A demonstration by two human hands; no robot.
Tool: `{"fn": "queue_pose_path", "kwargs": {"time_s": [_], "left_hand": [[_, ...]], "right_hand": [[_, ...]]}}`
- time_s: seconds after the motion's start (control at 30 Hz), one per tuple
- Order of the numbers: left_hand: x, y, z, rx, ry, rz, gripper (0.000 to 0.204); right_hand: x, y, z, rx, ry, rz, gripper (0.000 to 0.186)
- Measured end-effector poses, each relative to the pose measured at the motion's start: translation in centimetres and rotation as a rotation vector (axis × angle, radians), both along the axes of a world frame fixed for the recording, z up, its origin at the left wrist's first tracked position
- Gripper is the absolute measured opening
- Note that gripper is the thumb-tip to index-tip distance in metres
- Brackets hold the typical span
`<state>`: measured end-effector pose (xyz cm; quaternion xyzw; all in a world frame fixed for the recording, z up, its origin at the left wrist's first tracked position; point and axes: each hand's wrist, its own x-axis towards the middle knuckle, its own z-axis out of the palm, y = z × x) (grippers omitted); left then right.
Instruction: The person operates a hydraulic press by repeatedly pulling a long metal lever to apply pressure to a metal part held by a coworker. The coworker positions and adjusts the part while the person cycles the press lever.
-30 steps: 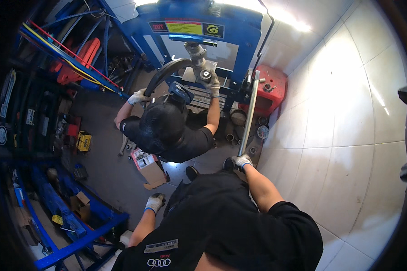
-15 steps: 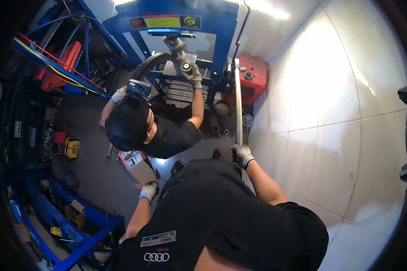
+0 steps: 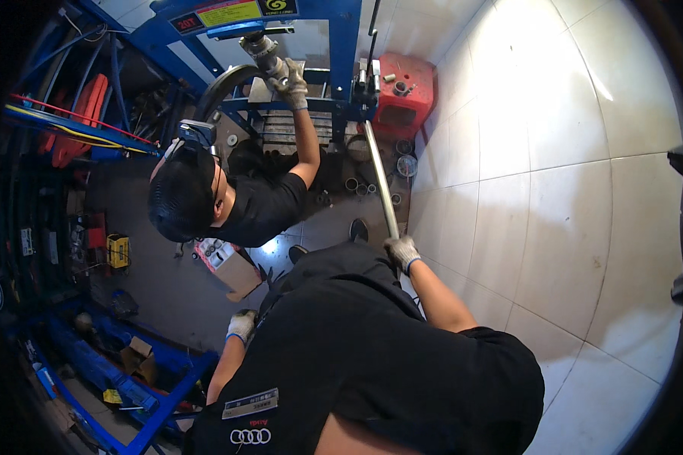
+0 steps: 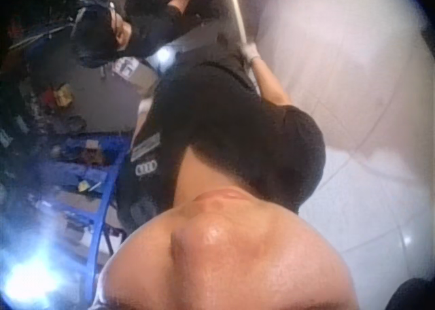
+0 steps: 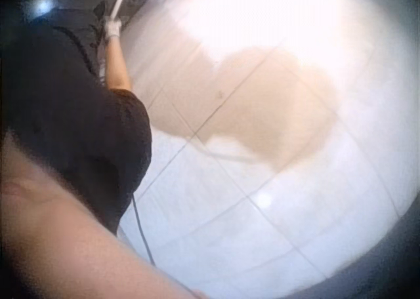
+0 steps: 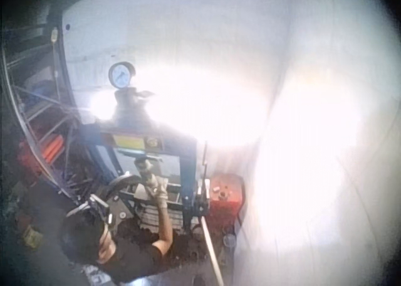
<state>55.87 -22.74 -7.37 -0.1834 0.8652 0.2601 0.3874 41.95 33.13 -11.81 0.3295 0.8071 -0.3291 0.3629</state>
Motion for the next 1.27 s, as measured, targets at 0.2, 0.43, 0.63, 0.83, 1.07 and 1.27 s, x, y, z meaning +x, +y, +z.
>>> {"fn": "queue_pose_path", "kwargs": {"time_s": [0.2, 0.43, 0.63, 0.83, 1.07, 1.27], "left_hand": [[-2.2, 2.0, 4.0, 0.203, 0.028, 0.689, 0.022], [0.1, 2.0, 2.1, 0.04, 0.076, 0.153, 0.037], [4.7, 0.8, 0.9, -0.04, -0.006, 0.095, 0.041], [6.5, -0.6, 0.6, -0.037, -0.032, 0.213, 0.042], [4.0, -0.6, -0.6, -0.064, 0.1, -0.065, 0.038], [-12.0, 8.2, 9.9, -0.032, 0.245, 0.256, 0.049]], "right_hand": [[-4.1, -0.8, -3.9, -0.431, 0.045, -0.452, 0.02], [-5.3, -3.6, 1.0, -0.969, 0.018, -0.741, 0.014], [-6.6, -3.1, 0.1, -2.03, -0.25, -1.043, 0.015], [-7.6, -6.1, 1.9, -1.292, -0.163, -0.994, 0.012], [-7.8, -8.2, 1.0, -0.511, -0.068, -0.586, 0.014], [-7.9, -8.3, 2.0, 0.187, 0.082, -0.277, 0.043]]}}
